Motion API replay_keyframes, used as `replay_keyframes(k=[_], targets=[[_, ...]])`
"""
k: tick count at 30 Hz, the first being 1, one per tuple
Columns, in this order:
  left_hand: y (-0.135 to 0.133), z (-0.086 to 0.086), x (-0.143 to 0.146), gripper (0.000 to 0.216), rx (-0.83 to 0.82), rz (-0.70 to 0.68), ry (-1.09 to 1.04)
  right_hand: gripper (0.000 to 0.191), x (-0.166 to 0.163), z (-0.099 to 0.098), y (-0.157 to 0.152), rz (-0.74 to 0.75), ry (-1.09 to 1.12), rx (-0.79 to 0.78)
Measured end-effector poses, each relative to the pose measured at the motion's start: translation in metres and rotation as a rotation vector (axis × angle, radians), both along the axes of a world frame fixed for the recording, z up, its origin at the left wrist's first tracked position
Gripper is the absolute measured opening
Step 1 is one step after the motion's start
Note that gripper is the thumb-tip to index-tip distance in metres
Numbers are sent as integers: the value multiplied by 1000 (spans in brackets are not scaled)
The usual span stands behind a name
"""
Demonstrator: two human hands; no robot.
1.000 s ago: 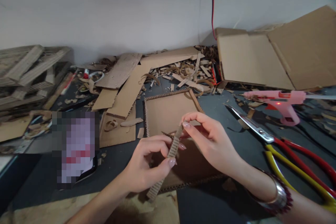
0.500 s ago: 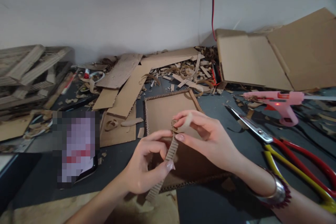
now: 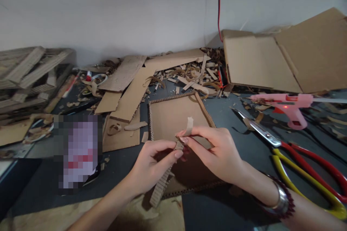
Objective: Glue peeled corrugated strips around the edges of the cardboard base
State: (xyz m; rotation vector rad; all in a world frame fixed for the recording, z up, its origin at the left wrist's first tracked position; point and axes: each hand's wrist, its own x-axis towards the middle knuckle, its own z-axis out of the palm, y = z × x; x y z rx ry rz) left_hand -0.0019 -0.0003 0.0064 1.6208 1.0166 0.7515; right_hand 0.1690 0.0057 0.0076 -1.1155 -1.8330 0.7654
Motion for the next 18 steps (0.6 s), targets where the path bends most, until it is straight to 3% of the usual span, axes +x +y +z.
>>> replay_keyframes(k=[5,10,15,18], targets=[[1,2,1,15,46,-13,-72,11,0,5,2,-17,169,-147],[2,3,2,16,-7,-17,-109,10,4,7,6,-142,271,-140],[0,0,1,20,-78,-7,-92,9,18,12,15,-446,315,25],[0,-3,1,22,-144,27,-96,24,22,11,19,-629,143,149]])
